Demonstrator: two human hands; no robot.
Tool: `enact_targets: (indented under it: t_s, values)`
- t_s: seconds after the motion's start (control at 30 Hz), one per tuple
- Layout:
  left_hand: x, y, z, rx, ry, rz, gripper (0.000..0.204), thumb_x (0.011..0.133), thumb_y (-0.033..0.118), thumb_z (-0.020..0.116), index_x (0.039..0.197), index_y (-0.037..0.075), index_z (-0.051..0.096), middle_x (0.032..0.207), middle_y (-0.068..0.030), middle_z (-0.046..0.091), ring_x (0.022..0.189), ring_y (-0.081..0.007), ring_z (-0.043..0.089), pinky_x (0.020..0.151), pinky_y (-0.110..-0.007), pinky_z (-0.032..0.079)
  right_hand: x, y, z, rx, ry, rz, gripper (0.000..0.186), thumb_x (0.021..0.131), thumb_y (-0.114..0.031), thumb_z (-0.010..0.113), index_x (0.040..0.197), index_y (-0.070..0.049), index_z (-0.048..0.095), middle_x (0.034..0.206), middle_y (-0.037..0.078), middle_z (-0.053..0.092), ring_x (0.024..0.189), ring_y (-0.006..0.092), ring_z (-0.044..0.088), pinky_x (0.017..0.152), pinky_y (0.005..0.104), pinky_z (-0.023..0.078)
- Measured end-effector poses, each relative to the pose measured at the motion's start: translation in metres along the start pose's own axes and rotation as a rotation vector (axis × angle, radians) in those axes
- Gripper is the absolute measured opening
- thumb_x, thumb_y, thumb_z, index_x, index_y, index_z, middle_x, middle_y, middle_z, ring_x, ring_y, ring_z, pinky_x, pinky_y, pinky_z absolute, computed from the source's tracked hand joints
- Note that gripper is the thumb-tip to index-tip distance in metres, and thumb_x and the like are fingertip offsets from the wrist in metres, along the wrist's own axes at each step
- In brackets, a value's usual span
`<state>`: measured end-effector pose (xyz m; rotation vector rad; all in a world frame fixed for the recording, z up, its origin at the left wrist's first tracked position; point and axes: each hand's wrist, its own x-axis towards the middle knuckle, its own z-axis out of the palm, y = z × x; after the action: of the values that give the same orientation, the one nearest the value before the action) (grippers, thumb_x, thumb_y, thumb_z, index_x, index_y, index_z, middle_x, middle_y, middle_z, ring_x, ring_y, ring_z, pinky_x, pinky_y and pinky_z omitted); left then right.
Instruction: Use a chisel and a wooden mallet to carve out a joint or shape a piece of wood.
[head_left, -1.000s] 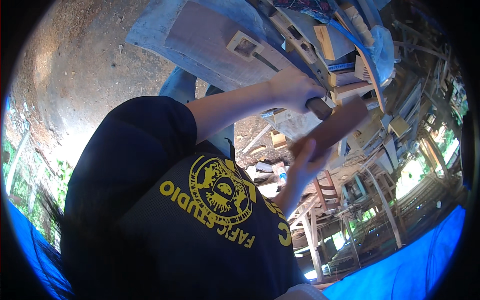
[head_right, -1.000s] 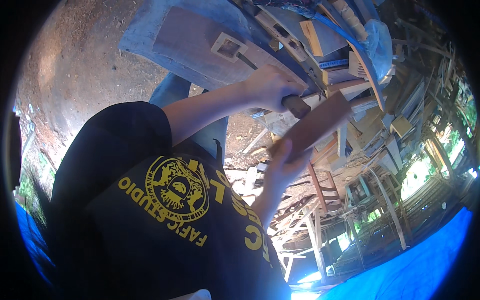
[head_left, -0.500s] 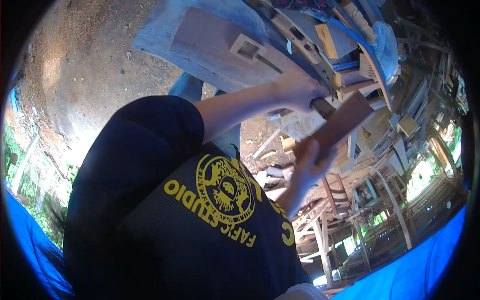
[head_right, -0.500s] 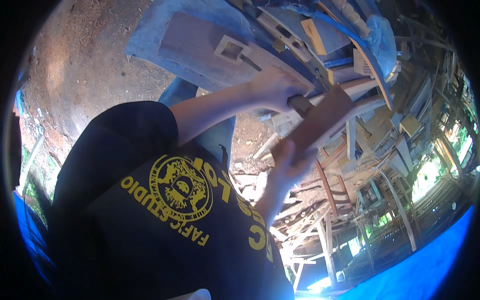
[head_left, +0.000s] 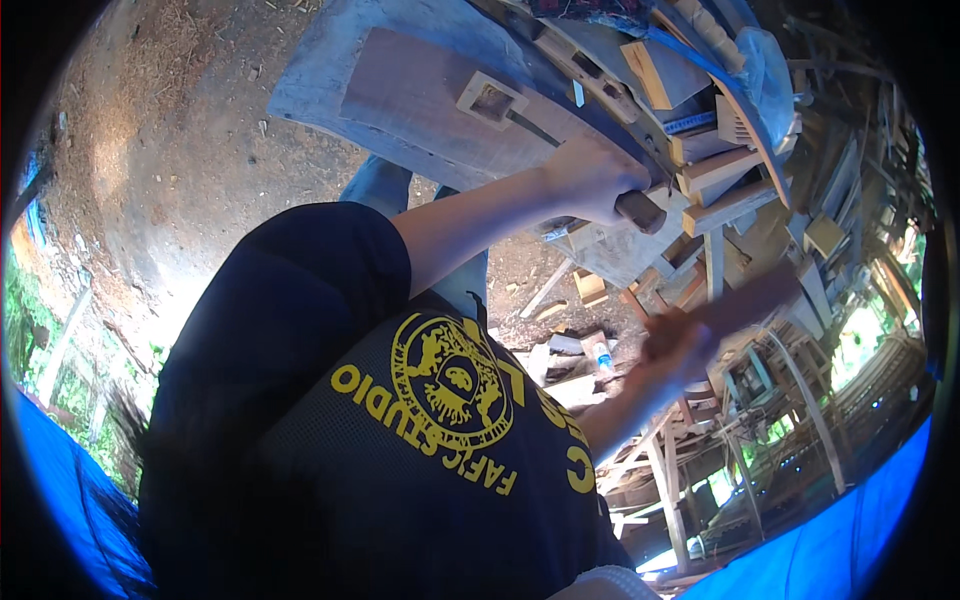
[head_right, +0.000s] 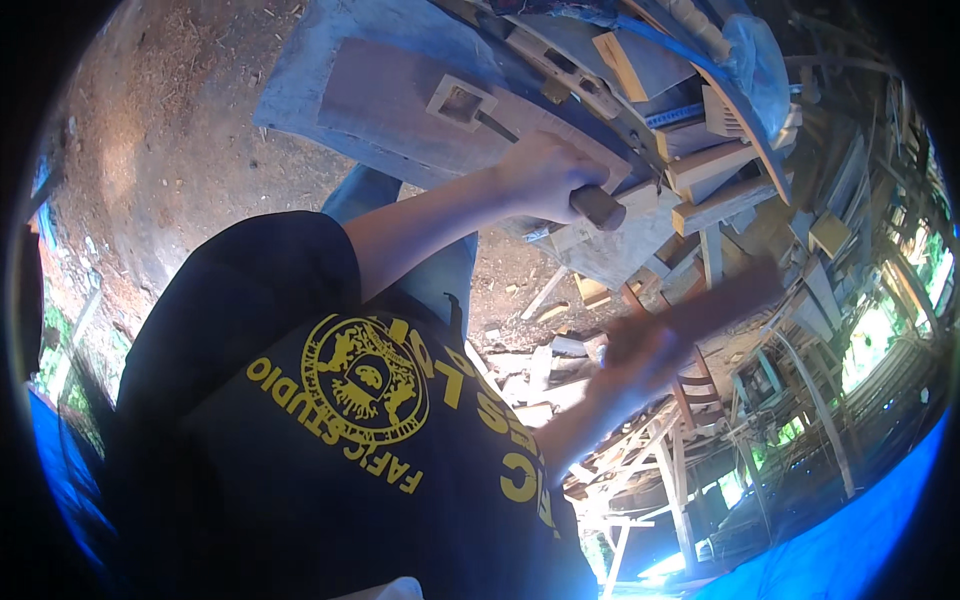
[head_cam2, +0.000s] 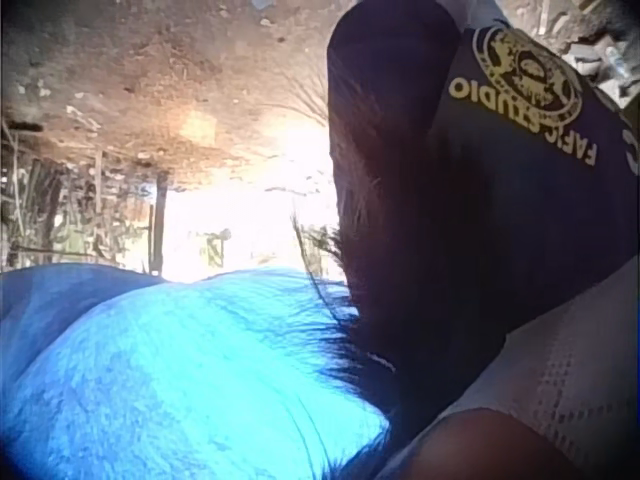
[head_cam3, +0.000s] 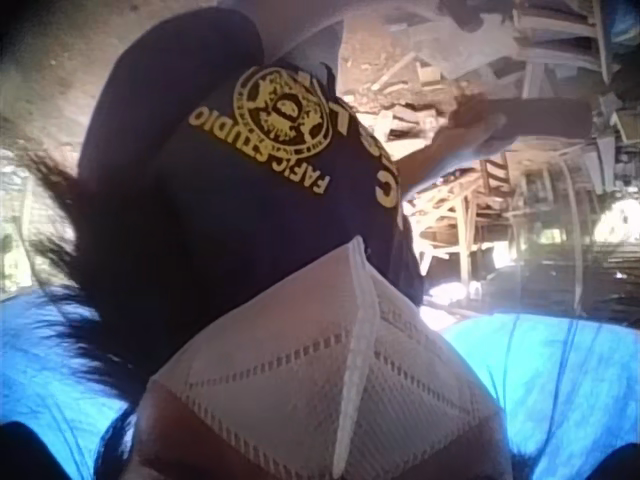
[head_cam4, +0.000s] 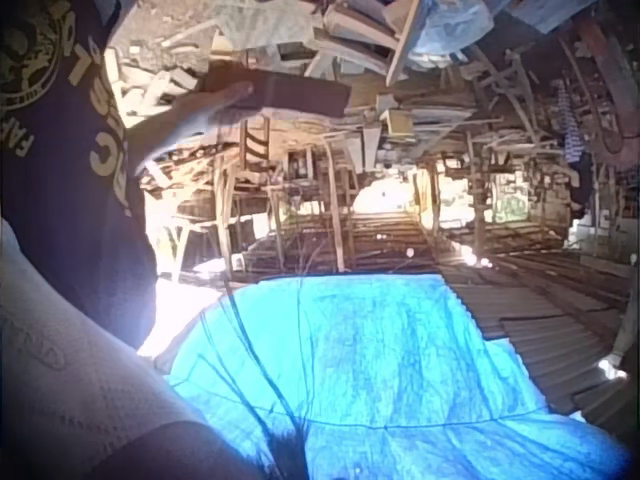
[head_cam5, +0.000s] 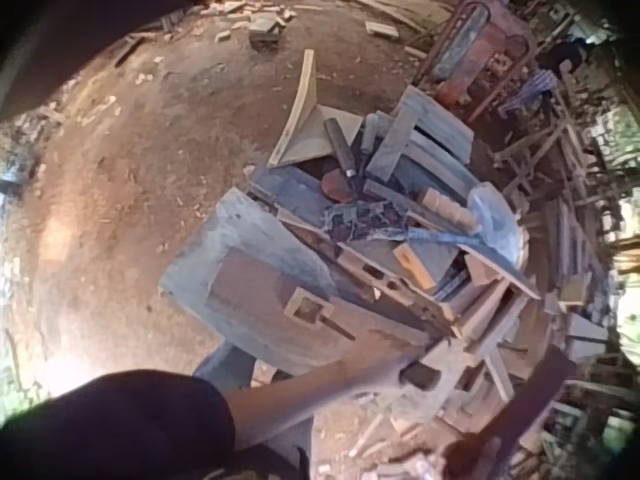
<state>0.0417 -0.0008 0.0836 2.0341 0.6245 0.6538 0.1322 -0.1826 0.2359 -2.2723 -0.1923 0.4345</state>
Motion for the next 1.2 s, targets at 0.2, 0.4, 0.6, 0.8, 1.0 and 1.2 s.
enact_targets:
  t_s: [0.2,0.4,0.6,0.8,1.0,1.2]
  values:
    - [-0.001,0.0,-0.005,-0.032,0.021,-0.013,0.017,0.06,0.023,0.068,0.075,0.018,0.06,0.066,-0.004,0.06,0.063,-0.026,0.063,0.055,-0.04,0.047,-0.013,-0.057,0.007,0.438,0.532,-0.521,0.049,0.097,-0.044,0.043,0.109,0.003,0.049,0.097,0.015,0.057,0.079,0.0184,0.061,0.051,0.0183,0.046]
    - [-0.004,-0.01,-0.006,0.013,0.033,-0.011,0.016,0.06,0.023,0.068,0.072,0.017,0.059,0.063,-0.0044,0.059,0.06,-0.0269,0.062,0.053,-0.04,0.046,-0.036,-0.028,0.061,-0.161,-0.267,-0.14,0.064,0.089,-0.044,0.06,0.13,0.003,0.041,0.107,0.023,0.057,0.094,0.027,0.059,0.081,0.0402,0.048]
    - [-0.007,-0.008,-0.018,-0.072,0.036,-0.046,0.022,0.058,0.026,0.069,0.076,0.018,0.06,0.066,-0.0038,0.061,0.062,-0.0268,0.062,0.057,-0.041,0.047,-0.006,-0.058,-0.034,0.301,0.234,-0.379,0.066,0.086,-0.05,0.06,0.13,-0.004,0.041,0.089,0.014,0.057,0.069,0.0198,0.058,0.046,0.0191,0.039]
    - [-0.004,0.003,-0.023,-0.075,0.003,0.02,0.025,0.058,0.027,0.069,0.082,0.019,0.063,0.067,-0.0034,0.061,0.066,-0.0258,0.063,0.06,-0.04,0.047,-0.026,-0.077,0.007,0.297,0.101,-0.355,0.067,0.087,-0.044,0.061,0.138,-0.01,0.034,0.087,0.016,0.053,0.071,0.0217,0.054,0.057,0.027,0.046]
    - [-0.012,0.002,-0.016,-0.036,-0.115,-0.003,0.025,0.059,0.027,0.069,0.082,0.019,0.063,0.067,-0.0026,0.062,0.065,-0.0256,0.063,0.059,-0.039,0.047,-0.03,-0.072,0.015,0.299,0.027,-0.201,0.067,0.087,-0.041,0.061,0.141,-0.014,0.031,0.103,0.015,0.05,0.084,0.0239,0.056,0.059,0.0297,0.05]
    - [-0.019,0.003,-0.01,-0.062,-0.04,0.049,0.021,0.059,0.025,0.068,0.078,0.018,0.062,0.065,-0.0018,0.06,0.063,-0.0252,0.062,0.057,-0.039,0.047,-0.031,-0.065,0.024,0.319,0.1,-0.153,0.068,0.088,-0.042,0.06,0.141,-0.015,0.029,0.102,0.014,0.05,0.083,0.0244,0.056,0.061,0.0319,0.049]
